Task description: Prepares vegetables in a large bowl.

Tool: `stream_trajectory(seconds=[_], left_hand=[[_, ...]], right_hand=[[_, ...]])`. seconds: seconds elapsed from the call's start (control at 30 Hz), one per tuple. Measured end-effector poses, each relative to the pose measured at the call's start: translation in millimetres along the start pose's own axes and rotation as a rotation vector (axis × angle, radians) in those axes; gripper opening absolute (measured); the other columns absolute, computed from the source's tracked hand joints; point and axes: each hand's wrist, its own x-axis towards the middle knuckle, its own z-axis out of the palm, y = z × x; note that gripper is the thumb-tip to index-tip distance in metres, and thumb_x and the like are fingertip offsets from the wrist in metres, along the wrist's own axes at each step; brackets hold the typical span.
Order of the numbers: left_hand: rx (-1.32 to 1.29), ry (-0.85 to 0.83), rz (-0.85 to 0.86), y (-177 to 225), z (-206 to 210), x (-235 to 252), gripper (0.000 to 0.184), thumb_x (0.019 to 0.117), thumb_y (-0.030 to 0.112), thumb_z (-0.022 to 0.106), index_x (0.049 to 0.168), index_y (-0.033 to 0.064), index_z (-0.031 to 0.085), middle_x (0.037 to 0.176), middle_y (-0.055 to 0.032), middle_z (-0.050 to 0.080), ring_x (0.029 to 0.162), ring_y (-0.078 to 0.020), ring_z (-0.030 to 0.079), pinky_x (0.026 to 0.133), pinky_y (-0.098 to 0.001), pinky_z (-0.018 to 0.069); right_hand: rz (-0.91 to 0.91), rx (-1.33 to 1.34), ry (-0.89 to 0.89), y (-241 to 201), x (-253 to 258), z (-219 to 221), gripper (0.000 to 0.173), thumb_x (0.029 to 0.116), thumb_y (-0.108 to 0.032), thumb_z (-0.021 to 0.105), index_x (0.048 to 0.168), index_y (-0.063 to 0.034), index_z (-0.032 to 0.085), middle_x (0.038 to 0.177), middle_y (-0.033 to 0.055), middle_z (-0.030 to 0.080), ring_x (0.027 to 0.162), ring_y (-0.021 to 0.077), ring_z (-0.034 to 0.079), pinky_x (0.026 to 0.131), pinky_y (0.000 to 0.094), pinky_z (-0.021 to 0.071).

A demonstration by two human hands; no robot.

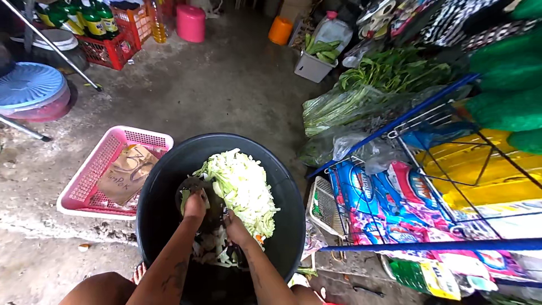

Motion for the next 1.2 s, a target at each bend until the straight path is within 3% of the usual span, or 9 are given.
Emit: stream_trajectory(seconds=[0.03, 0.13, 0.17, 0.33, 0.53, 0.7, 1.2], left_hand=[[-0.004, -0.003, -0.003, -1, -1, -1, 0.029, 0.1051, 0.011, 0.052, 0.13, 0.0027, 0.065, 0.135, -0.0206, 0.063, 0.129, -0.0354, 0.06, 0.11, -0.0526, 0.0468], [-0.012, -0.013, -0.006, -3, -1, -7, 0.029, 0.1046, 0.01, 0.052, 0.13, 0.0015, 0.064, 0.134, -0.0222, 0.063, 0.128, -0.0372, 0.06, 0.11, -0.0541, 0.0464], [-0.004, -0.011, -0.009, -2, -1, -7, 0.03, 0.1049, 0.01, 0.051, 0.13, 0.0013, 0.064, 0.134, -0.0224, 0.063, 0.128, -0.0373, 0.06, 0.11, -0.0539, 0.0466], [0.026, -0.006, -0.033, 2, -1, -7, 0.032, 0.1045, 0.007, 0.05, 0.133, -0.0003, 0.062, 0.137, -0.0238, 0.062, 0.13, -0.0379, 0.059, 0.111, -0.0535, 0.0462], [0.019, -0.004, -0.039, 0, 1, -5, 0.032, 0.1052, 0.01, 0.05, 0.132, 0.0007, 0.064, 0.136, -0.0217, 0.063, 0.131, -0.0357, 0.059, 0.112, -0.0514, 0.0458], [0.028, -0.006, -0.06, 1, -1, -4, 0.035, 0.1043, 0.008, 0.051, 0.136, -0.0011, 0.061, 0.14, -0.022, 0.061, 0.133, -0.0355, 0.057, 0.113, -0.0507, 0.0451], [0.029, -0.012, -0.073, 2, -4, -2, 0.032, 0.1057, 0.01, 0.048, 0.132, 0.0009, 0.064, 0.138, -0.0205, 0.062, 0.132, -0.0335, 0.059, 0.112, -0.0493, 0.0461]], right_hand=[[-0.002, -0.039, 0.034, -1, -3, -1, 0.048, 0.1148, -0.034, 0.028, 0.158, -0.0121, 0.03, 0.101, 0.0192, 0.064, 0.069, 0.0289, 0.066, 0.066, 0.0466, 0.0577], [0.008, -0.266, 0.087, -19, -26, 5, 0.046, 0.1137, -0.029, 0.032, 0.155, -0.0091, 0.037, 0.123, 0.0229, 0.068, 0.109, 0.0367, 0.07, 0.095, 0.0545, 0.0557], [0.016, -0.325, 0.096, -25, -33, 9, 0.044, 0.1135, -0.029, 0.032, 0.152, -0.0093, 0.04, 0.124, 0.0225, 0.068, 0.114, 0.0375, 0.069, 0.098, 0.0557, 0.0548], [0.089, -0.449, 0.081, -42, -47, 21, 0.044, 0.1138, -0.03, 0.029, 0.154, -0.0141, 0.036, 0.122, 0.0199, 0.069, 0.115, 0.0372, 0.069, 0.095, 0.0549, 0.0564], [0.038, -0.373, 0.079, -34, -41, 27, 0.042, 0.1133, -0.027, 0.033, 0.151, -0.0093, 0.039, 0.119, 0.0203, 0.069, 0.113, 0.0365, 0.069, 0.096, 0.0537, 0.056], [0.057, -0.422, 0.079, -38, -48, 27, 0.045, 0.1136, -0.028, 0.033, 0.155, -0.0117, 0.037, 0.125, 0.0194, 0.068, 0.117, 0.0353, 0.068, 0.1, 0.0523, 0.0548], [0.112, -0.414, 0.089, -40, -49, 29, 0.041, 0.1133, -0.028, 0.034, 0.151, -0.0141, 0.041, 0.121, 0.0189, 0.07, 0.112, 0.0359, 0.07, 0.095, 0.0545, 0.0564]])
